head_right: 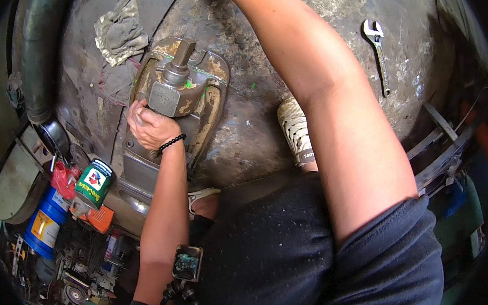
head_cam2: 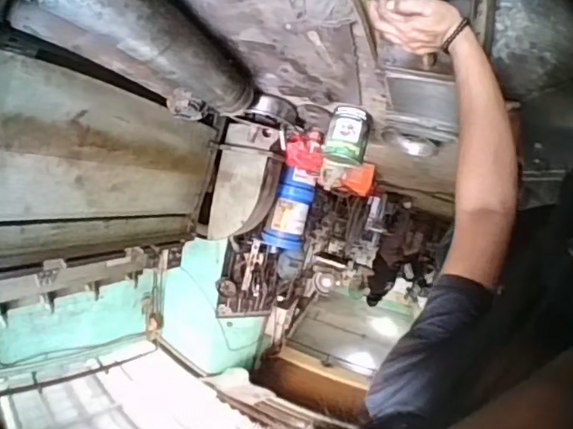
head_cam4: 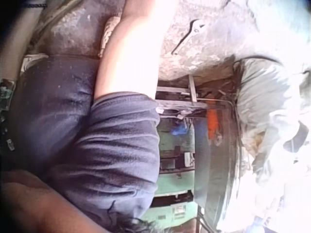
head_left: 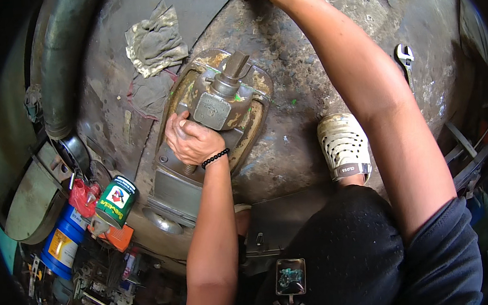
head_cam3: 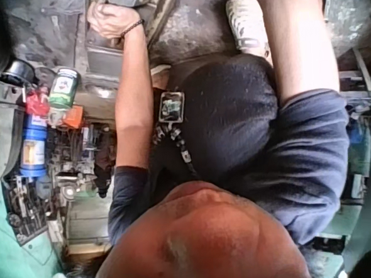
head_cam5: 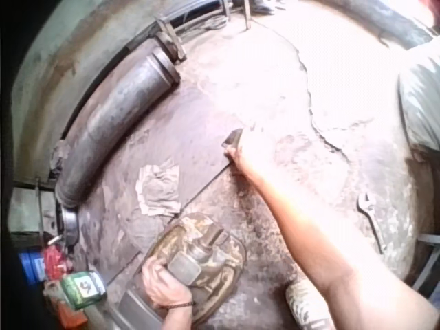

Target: The person wipes a metal part with a cloth, then uses a metal scraper to remove residue from the surface. The person continues to wipe and scrape the part repeatedly.

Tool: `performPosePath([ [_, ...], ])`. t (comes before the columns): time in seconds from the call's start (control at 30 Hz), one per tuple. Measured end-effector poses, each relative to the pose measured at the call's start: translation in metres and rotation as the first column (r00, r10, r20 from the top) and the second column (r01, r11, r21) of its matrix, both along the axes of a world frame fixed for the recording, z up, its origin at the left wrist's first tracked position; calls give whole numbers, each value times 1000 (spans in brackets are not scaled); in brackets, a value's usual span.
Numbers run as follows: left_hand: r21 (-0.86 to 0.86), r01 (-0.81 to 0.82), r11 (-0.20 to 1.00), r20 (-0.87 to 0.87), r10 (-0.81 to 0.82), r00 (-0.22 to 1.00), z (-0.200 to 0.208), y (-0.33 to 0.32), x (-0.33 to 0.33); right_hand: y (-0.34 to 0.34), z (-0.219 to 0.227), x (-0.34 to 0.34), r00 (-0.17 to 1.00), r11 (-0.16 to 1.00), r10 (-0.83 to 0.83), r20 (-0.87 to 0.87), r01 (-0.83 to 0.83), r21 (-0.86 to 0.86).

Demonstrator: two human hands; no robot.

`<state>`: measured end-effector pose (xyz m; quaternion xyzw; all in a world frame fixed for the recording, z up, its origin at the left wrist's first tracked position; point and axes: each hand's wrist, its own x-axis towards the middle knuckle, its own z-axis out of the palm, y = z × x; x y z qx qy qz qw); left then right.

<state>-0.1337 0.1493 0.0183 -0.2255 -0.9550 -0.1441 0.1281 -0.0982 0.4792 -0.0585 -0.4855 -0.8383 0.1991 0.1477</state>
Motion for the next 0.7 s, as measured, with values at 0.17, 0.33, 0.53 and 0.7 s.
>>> performPosePath([
  [0.17,-6,-14,1000,-8,14,1000,1,1,0,-2,-15,-1,993,936,-2,-120,44,348],
  [0.33,-30,-19,999,14,19,1000,3,1,1,-28,9,36,923,989,-62,-379,6,-146],
  [0.53,-35,18,999,4,-18,1000,0,-2,-3,-123,43,98,997,750,-56,-59,2,-661],
  [0.7,-39,25,999,1,-25,1000,0,-3,-2,-148,37,88,995,792,-51,-90,-15,-610],
])
